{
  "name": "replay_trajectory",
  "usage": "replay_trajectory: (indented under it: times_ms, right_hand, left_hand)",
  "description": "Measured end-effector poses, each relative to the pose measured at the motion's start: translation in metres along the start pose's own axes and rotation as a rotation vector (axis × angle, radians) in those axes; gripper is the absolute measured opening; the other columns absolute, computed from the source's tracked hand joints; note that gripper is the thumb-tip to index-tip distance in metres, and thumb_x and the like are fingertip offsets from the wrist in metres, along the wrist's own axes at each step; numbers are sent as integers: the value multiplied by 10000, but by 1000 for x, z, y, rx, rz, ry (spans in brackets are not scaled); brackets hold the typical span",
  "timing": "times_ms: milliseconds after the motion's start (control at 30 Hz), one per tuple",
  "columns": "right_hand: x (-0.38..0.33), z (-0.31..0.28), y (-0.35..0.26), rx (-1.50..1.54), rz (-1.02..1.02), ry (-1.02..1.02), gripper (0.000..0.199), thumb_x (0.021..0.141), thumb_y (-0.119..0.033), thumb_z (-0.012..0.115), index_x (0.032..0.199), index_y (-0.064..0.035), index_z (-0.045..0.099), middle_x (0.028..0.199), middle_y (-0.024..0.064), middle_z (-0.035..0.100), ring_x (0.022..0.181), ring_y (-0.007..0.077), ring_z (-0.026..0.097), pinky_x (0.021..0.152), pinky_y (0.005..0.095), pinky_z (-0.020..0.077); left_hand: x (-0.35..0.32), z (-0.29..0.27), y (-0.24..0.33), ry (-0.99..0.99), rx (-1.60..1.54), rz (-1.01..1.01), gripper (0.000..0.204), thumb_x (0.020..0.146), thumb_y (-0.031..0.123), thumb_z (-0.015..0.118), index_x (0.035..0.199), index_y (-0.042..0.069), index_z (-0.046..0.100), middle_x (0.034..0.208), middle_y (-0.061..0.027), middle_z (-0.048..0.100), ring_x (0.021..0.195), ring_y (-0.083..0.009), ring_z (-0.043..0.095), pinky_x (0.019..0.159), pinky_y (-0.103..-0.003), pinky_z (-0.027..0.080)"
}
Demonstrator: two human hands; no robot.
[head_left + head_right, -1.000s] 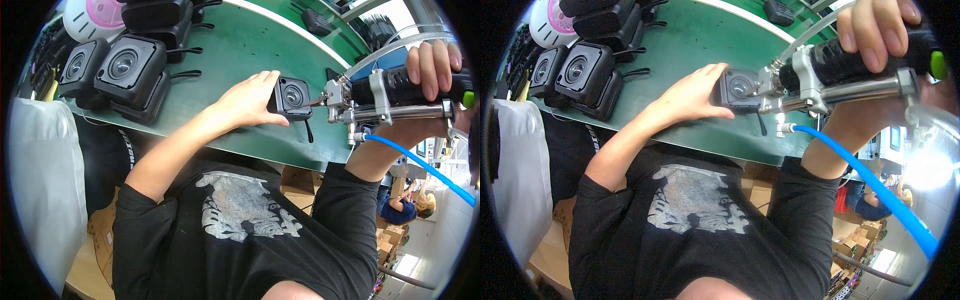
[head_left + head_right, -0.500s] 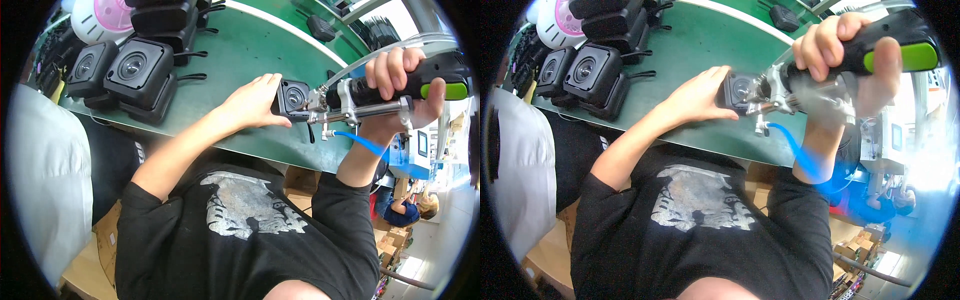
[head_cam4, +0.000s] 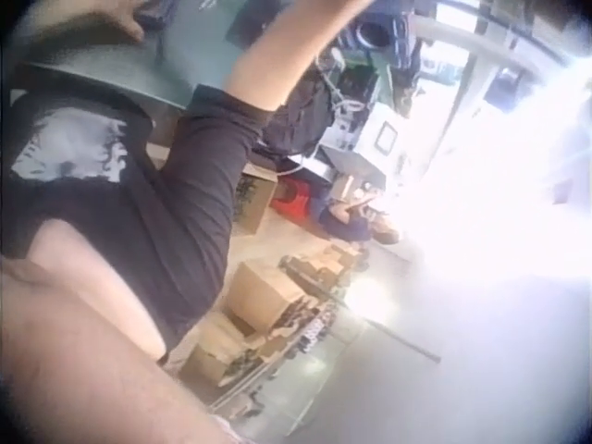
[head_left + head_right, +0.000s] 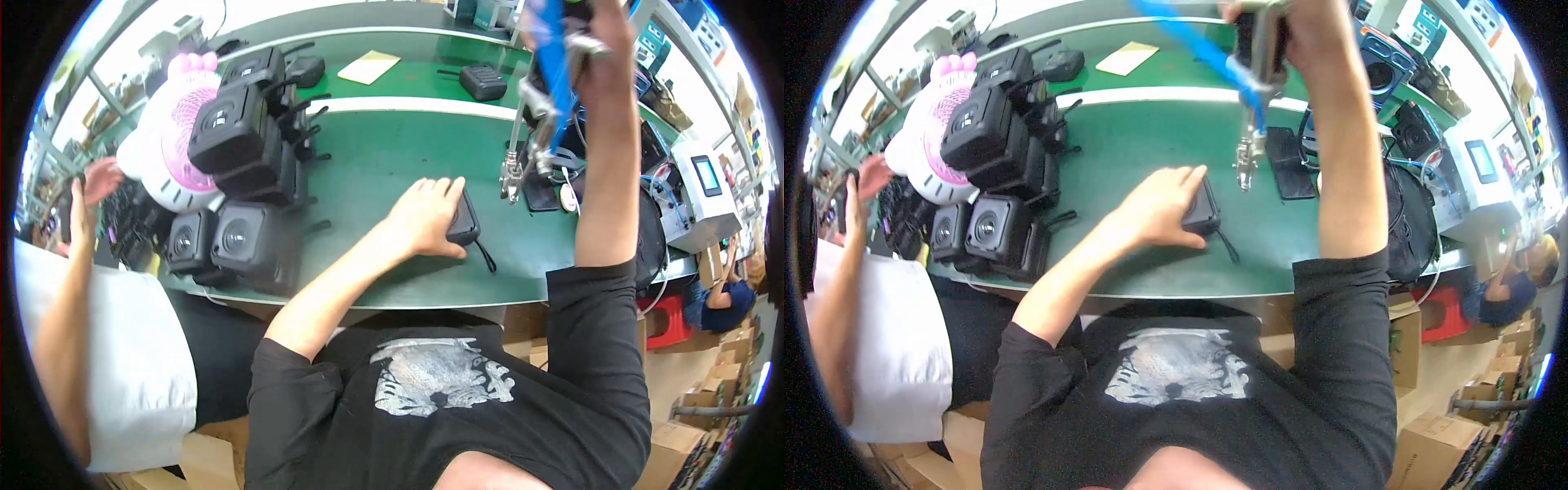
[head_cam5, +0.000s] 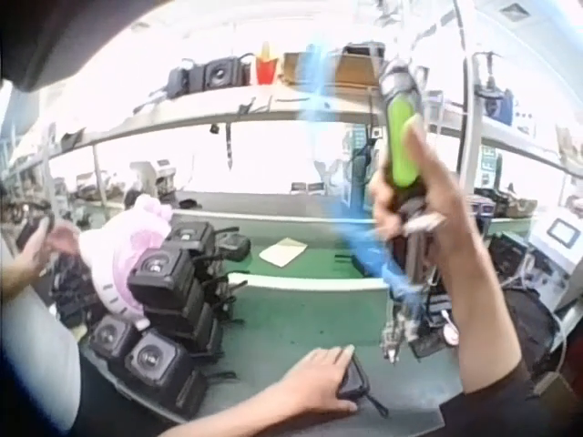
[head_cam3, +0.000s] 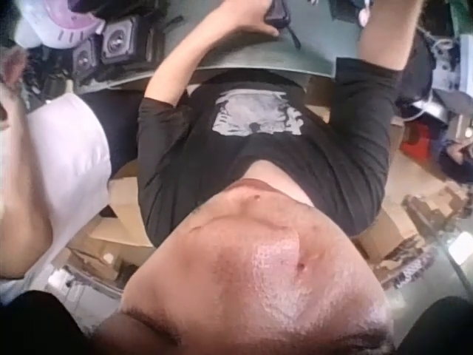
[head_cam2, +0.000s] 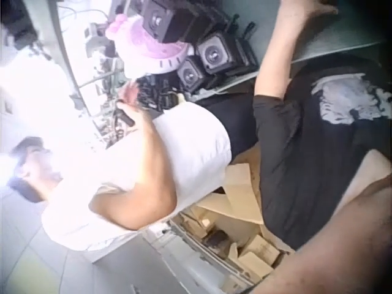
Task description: Assembling speaker components using a pneumatic screwdriver on an industrial production line.
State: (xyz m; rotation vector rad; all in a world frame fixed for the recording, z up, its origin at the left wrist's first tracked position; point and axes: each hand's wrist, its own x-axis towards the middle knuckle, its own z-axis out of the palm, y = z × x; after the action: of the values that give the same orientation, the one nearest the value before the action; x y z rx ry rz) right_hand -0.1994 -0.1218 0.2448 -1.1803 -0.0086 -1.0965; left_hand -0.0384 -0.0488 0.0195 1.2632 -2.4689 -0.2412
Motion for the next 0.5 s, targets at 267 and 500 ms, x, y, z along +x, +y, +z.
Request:
replay_trajectory:
  times_ms: [267, 500]
  right_hand:
    - [-11, -60, 24, -756, -235, 295, 396, 890, -372, 724, 1026, -18, 612, 791, 32, 617, 644, 119, 596, 596, 271, 488]
    - [1, -54, 68, -666, -683, 210, 621, 692, -340, 871, 1123, 17, 602, 888, 145, 709, 801, 248, 703, 733, 372, 555]
  left_hand:
    - [111, -36, -57, 108, 55, -112, 917, 510, 348, 849, 1229, -93, 489, 1124, -275, 570, 1060, -415, 560, 947, -447, 480]
    - [243, -24, -168, 305, 156, -455, 913, 676, 433, 871, 1282, -108, 454, 1162, -156, 618, 1064, -235, 602, 960, -349, 490]
